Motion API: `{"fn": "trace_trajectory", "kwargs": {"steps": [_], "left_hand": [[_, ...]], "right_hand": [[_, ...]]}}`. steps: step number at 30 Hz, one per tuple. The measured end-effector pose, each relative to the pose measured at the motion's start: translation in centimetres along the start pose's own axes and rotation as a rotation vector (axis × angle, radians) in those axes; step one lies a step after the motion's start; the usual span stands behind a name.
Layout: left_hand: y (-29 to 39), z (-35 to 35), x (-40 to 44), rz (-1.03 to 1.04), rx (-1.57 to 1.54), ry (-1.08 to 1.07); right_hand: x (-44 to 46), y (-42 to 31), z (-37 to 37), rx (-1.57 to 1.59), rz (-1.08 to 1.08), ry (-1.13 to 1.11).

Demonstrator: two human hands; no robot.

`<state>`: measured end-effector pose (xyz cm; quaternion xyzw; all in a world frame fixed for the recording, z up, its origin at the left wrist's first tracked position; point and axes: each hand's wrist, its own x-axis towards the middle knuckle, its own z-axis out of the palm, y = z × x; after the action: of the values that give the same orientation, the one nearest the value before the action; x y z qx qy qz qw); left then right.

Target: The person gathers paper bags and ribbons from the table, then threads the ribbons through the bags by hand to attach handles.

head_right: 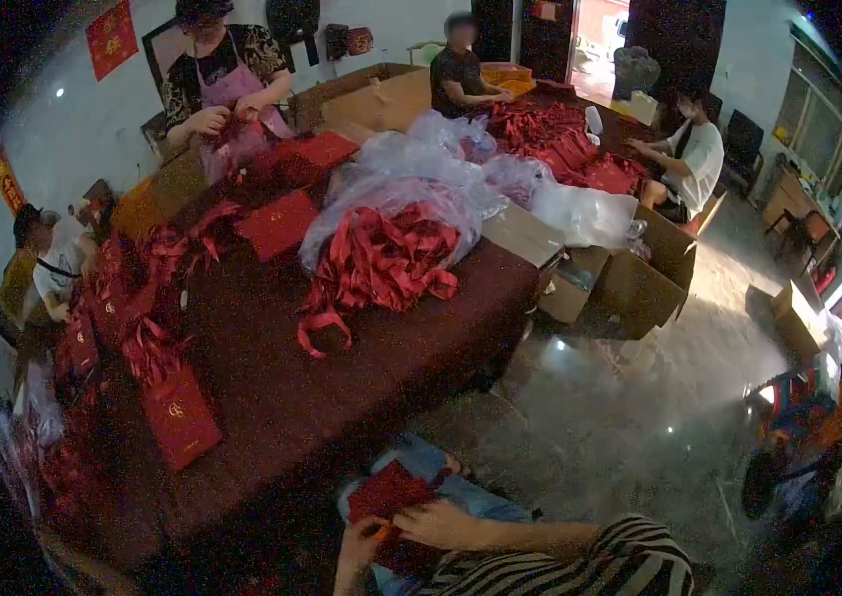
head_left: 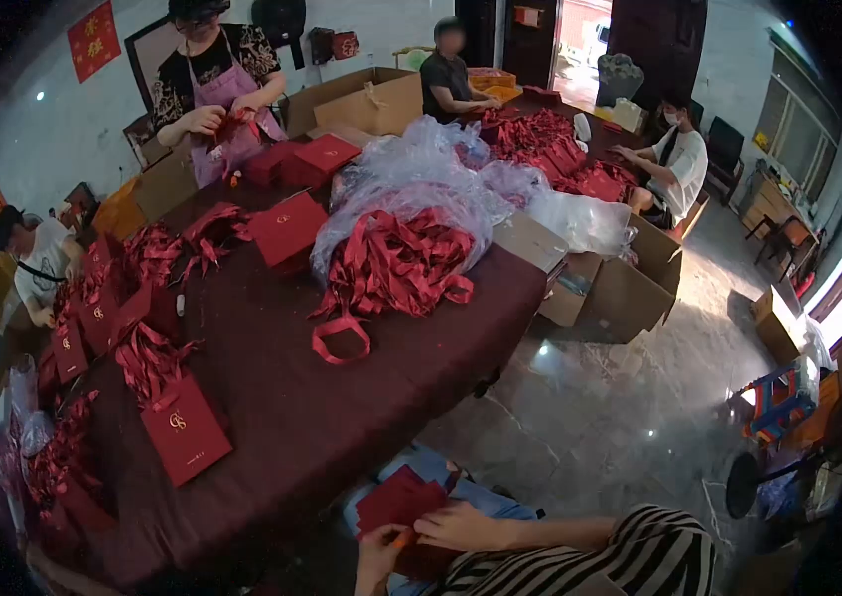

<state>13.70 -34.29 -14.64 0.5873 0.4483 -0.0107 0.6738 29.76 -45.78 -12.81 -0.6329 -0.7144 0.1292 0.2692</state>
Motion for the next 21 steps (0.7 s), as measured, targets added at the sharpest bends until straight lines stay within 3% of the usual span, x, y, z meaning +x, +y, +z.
{"fn": "trace_trajectory", "kwargs": {"steps": [2, 4, 5, 9, 11, 15, 17, 21], "left_hand": [[0.0, 0.3, -0.7, -0.006, -0.032, 0.026], [6.6, 0.8, -4.1, 0.026, -0.197, 0.255], [4.3, 0.7, -2.7, 0.079, -0.402, 0.315], [3.1, 2.3, -1.5, 0.331, -0.349, 0.512], [3.1, 2.7, -1.1, 0.369, -0.329, 0.556], [2.4, 2.9, -0.1, 0.408, -0.312, 0.634], [1.7, 2.3, 0.8, 0.246, -0.175, 0.626], [2.7, 2.4, 0.2, 0.229, -0.085, 0.598]], "right_hand": [[0.1, -0.1, -0.8, 0.051, 0.043, -0.073], [0.2, -0.1, -1.8, 0.046, 0.065, -0.22], [0.1, 0.2, -2.0, 0.07, 0.039, -0.193], [0.7, 1.7, -3.3, 0.046, -0.015, -0.278], [1.8, 1.9, -5.8, 0.384, 0.171, -0.649], [0.2, 5.2, -6.4, 0.744, 0.172, -0.723], [-0.5, 6.6, -7.7, 0.995, 0.257, -1.057], [-2.9, 7.5, -10.5, 1.304, 0.271, -0.968]]}}
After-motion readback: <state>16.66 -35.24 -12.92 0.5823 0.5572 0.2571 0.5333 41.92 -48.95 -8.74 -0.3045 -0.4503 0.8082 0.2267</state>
